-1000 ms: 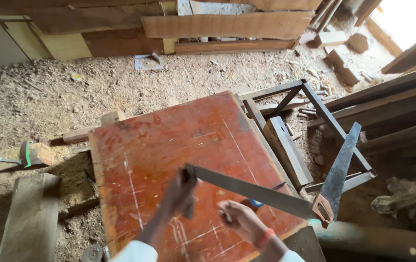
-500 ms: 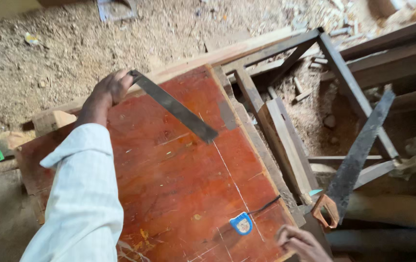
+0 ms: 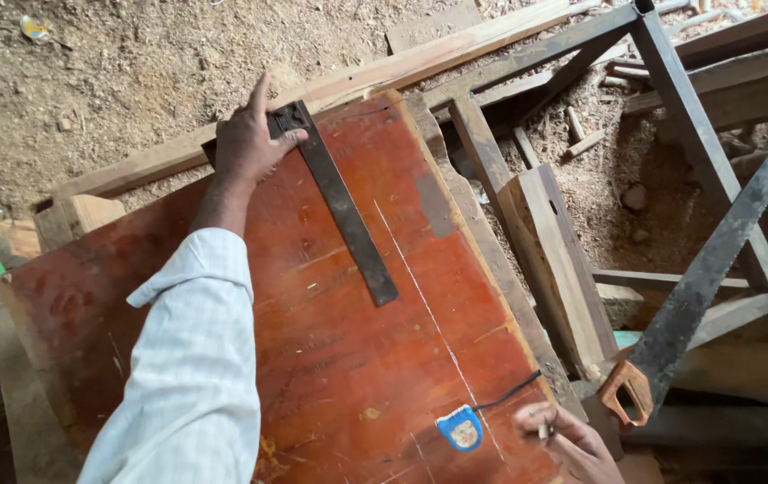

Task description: The person measures and marks a wooden plank on a workbench using a tape measure, pencil, and try square. They then use a hand saw to cut the plank along the marked line.

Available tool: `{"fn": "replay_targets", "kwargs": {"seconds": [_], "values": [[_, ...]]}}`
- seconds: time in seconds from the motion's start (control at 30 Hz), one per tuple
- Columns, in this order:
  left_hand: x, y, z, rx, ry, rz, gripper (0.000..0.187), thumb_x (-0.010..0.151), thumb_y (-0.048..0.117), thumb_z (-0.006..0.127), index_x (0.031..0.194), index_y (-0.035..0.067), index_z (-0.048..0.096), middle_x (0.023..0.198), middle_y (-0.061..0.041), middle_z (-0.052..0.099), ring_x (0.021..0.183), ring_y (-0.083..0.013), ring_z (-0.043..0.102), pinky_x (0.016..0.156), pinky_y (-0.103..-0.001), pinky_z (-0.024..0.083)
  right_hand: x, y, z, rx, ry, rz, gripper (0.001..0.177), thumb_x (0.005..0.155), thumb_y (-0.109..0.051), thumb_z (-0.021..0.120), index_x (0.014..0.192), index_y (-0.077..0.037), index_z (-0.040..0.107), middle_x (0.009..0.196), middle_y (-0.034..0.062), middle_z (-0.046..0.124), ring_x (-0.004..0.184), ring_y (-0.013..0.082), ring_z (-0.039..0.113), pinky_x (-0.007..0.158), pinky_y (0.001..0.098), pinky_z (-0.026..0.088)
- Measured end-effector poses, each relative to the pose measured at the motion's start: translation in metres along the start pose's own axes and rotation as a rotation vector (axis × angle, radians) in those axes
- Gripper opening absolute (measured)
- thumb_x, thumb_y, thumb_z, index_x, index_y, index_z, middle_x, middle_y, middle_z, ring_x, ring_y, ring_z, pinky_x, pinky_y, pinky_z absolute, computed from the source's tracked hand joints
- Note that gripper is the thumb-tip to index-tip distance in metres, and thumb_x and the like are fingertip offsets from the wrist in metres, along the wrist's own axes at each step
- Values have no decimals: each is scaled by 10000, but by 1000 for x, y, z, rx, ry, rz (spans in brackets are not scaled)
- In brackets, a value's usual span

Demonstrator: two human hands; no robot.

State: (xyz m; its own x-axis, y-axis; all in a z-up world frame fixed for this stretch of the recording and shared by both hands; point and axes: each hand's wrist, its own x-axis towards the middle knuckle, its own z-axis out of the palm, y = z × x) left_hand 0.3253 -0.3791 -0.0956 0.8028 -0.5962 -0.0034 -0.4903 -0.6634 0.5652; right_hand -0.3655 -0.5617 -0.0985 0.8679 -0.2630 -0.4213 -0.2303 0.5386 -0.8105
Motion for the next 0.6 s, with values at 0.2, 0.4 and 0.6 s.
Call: {"fn": "replay_targets", "kwargs": {"seconds": [0.2, 0.4, 0.6], "values": [[-10, 17, 5, 95, 223, 199, 599, 863, 530, 861, 1248, 132, 633, 1085, -80, 759, 1028, -285, 711, 902, -460, 481, 35, -68, 81, 53, 125, -29, 485, 919, 2, 596, 1394, 1, 497, 1380, 193, 599, 1273, 307, 610, 1051, 425, 507], [-12, 23, 15, 170, 386, 365, 562, 896, 527, 796, 1226, 83, 699, 1151, -55, 775, 1041, -257, 692, 871, -418, 458, 46, -88, 111, 16, 333, 131, 371, 977, -58, 579, 1329, 48, 537, 1360, 186, 669, 1288, 301, 634, 1006, 437, 502], [-6, 15, 25, 211, 406, 419, 553, 1023, 531, 725, 1295, 50, 724, 1230, -101, 752, 1111, -232, 690, 994, -388, 481, 45, -69, 105, 21, 394, 78, 321, 958, -67, 647, 1262, 36, 661, 1130, 152, 711, 1096, 246, 716, 929, 418, 618]]}}
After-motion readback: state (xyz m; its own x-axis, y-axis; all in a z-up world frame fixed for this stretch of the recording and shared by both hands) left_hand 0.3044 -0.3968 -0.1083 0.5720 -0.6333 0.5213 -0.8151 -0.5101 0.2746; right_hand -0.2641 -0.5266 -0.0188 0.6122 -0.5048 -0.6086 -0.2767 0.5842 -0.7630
